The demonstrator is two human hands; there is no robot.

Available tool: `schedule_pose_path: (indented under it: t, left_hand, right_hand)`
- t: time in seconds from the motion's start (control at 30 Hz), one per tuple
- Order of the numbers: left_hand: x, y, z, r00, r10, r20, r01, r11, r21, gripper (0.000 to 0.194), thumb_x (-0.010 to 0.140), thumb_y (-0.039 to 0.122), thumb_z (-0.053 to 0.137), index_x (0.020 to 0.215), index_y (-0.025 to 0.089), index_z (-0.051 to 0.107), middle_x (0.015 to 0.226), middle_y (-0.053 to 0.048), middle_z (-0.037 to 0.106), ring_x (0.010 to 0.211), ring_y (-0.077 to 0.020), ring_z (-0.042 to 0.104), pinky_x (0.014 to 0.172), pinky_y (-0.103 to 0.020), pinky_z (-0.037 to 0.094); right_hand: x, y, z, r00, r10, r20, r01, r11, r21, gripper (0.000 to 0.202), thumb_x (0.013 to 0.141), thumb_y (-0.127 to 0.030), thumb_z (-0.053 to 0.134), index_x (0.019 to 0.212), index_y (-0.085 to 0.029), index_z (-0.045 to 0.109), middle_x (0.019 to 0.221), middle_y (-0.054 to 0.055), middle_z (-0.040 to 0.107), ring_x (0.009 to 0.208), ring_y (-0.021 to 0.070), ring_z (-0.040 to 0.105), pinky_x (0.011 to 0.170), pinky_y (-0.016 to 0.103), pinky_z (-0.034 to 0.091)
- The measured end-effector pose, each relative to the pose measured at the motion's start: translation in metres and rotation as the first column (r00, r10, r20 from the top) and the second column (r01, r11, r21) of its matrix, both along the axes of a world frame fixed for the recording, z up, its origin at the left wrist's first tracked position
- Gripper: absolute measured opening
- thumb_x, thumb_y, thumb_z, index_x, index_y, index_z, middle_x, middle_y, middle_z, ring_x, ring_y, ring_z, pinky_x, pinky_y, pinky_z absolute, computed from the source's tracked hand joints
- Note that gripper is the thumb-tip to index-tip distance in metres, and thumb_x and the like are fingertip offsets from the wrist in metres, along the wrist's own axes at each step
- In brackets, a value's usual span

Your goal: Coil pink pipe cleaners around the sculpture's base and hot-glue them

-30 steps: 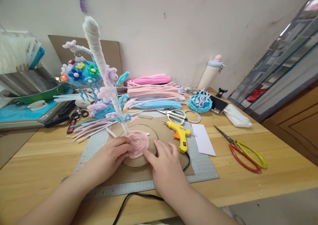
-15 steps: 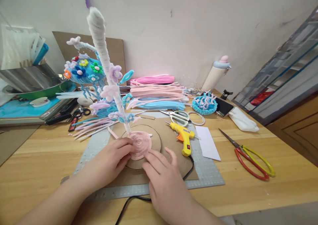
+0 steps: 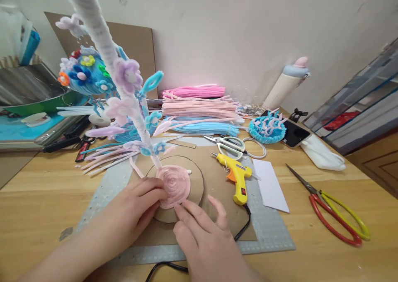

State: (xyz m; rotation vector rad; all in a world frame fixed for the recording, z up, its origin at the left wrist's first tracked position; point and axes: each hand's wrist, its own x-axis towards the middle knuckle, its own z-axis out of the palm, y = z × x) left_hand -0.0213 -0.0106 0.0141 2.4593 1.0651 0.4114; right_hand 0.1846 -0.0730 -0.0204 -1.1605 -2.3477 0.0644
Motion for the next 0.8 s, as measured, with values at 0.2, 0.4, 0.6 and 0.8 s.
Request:
schedule_pose_path:
  t: [0.2,0.4,0.6,0.8]
  left_hand:
    - [0.006,-0.005,-0.001,0.995,0.097,0.005,-0.097,0.995,0.007,0.019,0.084,0.009,0.050,0.092,0.023,0.060,0.107,-0.002,0.059,0.096,-0.0215,0.053,0.083,-0.039,0.044]
    - [0.014,-0.009,-0.010,0.980,0.194,0.045,-0.196,0.980,0.037,0.009,0.082,0.012,0.054,0.082,0.021,0.056,0.102,-0.003,0.059,0.094,-0.0221,0.053,0.079,-0.039,0.043]
    - [0.015,-0.009,-0.012,0.980,0.194,0.041,-0.195,0.980,0.033,0.008,0.085,0.015,0.051,0.084,0.021,0.054,0.102,-0.003,0.057,0.095,-0.0228,0.052,0.081,-0.041,0.042]
    - [0.013,-0.008,-0.013,0.981,0.188,0.040,-0.189,0.981,0.045,0.008,0.085,0.015,0.052,0.087,0.022,0.054,0.106,-0.003,0.058,0.098,-0.0229,0.052,0.081,-0.040,0.042]
  right_hand:
    - [-0.003,0.003,-0.004,1.000,-0.005,-0.024,0.005,1.000,0.023,0.021,0.078,-0.006,0.046,0.086,-0.022,0.056,0.118,0.002,0.069,0.114,0.0156,0.056,0.111,0.040,0.006]
    - [-0.001,0.004,0.001,0.999,0.015,-0.034,-0.014,1.000,0.013,0.024,0.076,-0.005,0.043,0.086,-0.023,0.056,0.114,0.001,0.070,0.111,0.0167,0.057,0.110,0.041,0.009]
    - [0.014,0.009,0.019,0.992,-0.123,-0.041,0.124,0.992,0.034,0.032,0.074,-0.006,0.045,0.098,-0.021,0.061,0.109,0.005,0.069,0.104,0.0212,0.059,0.103,0.044,0.021]
    - [0.021,0.020,0.025,0.989,-0.083,0.121,0.086,0.996,-0.020,0.051,0.076,-0.004,0.043,0.122,-0.022,0.059,0.119,0.006,0.066,0.111,0.0227,0.057,0.105,0.050,0.021]
